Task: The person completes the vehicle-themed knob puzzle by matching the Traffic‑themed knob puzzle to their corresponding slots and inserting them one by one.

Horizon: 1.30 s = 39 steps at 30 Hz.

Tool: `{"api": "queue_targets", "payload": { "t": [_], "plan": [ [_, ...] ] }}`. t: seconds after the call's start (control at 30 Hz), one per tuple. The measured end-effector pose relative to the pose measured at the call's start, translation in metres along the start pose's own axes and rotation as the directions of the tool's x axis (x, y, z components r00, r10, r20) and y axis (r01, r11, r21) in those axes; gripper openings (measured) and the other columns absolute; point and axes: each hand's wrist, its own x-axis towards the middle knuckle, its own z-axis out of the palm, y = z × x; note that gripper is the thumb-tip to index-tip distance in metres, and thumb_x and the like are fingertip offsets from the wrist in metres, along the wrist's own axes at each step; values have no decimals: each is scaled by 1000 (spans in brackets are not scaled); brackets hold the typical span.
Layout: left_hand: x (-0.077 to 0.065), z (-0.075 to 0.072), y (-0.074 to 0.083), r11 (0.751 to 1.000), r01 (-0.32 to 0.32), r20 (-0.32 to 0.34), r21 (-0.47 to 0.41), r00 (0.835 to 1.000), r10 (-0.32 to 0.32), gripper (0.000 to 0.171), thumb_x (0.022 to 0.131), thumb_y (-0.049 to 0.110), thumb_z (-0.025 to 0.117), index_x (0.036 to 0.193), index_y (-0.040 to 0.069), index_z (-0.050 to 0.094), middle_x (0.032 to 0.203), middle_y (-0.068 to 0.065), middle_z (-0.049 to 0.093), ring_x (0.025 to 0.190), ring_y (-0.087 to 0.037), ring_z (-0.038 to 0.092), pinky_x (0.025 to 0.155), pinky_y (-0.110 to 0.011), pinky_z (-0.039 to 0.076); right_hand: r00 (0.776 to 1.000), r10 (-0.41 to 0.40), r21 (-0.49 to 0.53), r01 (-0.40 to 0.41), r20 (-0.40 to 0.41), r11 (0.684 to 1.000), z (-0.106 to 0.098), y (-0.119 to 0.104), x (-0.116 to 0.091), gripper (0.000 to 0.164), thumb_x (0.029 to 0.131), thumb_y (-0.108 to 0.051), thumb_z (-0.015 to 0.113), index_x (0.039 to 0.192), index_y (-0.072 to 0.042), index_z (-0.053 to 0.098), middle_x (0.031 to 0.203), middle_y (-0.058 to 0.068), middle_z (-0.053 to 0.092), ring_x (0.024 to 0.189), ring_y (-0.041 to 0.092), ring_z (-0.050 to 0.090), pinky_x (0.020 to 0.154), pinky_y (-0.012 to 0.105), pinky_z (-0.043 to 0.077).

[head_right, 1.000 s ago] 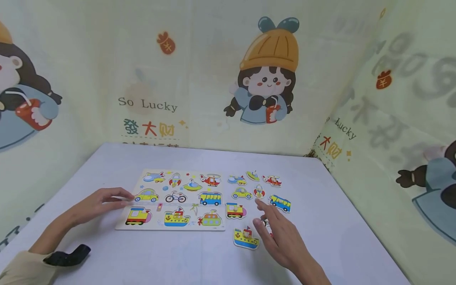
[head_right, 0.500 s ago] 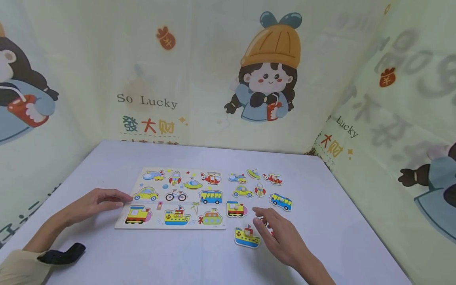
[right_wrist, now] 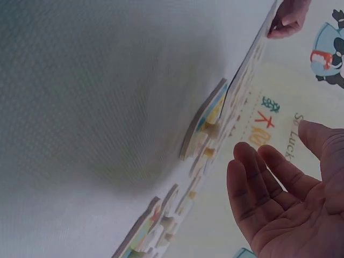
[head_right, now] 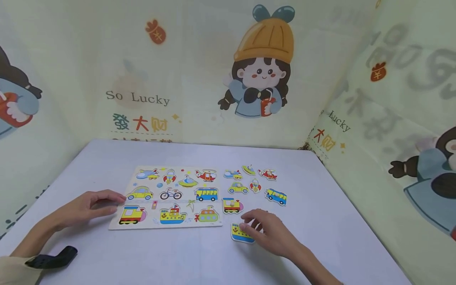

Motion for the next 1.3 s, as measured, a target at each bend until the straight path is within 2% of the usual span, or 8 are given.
{"api": "queue_targets", "payload": {
  "t": [0.13, 0.3, 0.63, 0.87, 1.07, 1.3],
  "plan": [
    [-1, 0, -2, 999, -36, -8, -6, 999, 36, 32, 92, 26, 77, 123, 18, 70, 127, -1, 69, 115, 6, 54, 95, -18, 47, 998, -18, 29, 17, 53, 999, 1, 2, 4, 25, 97, -32, 71, 112, -13, 72, 96, -14, 68, 85, 3, 62, 76, 25, 56],
    [-2, 1, -5, 998, -65, -1, -17, 998, 65, 36, 90, 26, 79, 124, 18, 69, 128, -1, 69, 117, 7, 54, 96, -15, 45, 996, -58, 34, 55, 70, 998, 3, 9, 7, 18, 96, -23, 73, 109, -11, 72, 94, -12, 67, 83, 2, 62, 74, 25, 56],
    [-5, 0, -7, 994, -102, 12, -27, 995, 102, 38, 89, 24, 80, 125, 19, 68, 131, -2, 66, 121, 11, 49, 99, -10, 39, 992, 59, 52, -65, 115, 997, 8, 20, 17, 17, 90, -19, 79, 105, -12, 73, 97, -7, 70, 83, 5, 62, 75, 23, 56],
    [-5, 0, -8, 993, -115, 9, -20, 993, 115, 37, 89, 23, 81, 124, 21, 68, 131, -1, 66, 121, 12, 48, 99, -9, 37, 986, 99, 33, -105, 131, 994, 10, 21, 21, 17, 89, -17, 80, 104, -14, 73, 96, -8, 68, 83, 7, 60, 76, 21, 55],
    [-5, -2, -5, 996, -86, 26, -12, 996, 87, 38, 90, 27, 80, 125, 21, 68, 133, -2, 65, 123, 12, 46, 100, -10, 37, 983, 130, 19, -133, 131, 991, 12, 19, 22, 15, 89, -16, 80, 103, -15, 73, 96, -8, 68, 84, 8, 60, 77, 19, 54],
    [-5, 0, -4, 996, -91, 19, -20, 996, 91, 38, 90, 27, 80, 125, 21, 68, 133, -2, 65, 123, 12, 46, 100, -10, 37, 985, 132, 7, -133, 109, 991, 14, 20, 19, 14, 90, -15, 78, 102, -15, 72, 96, -8, 66, 84, 7, 59, 78, 19, 54]
  ]
}}
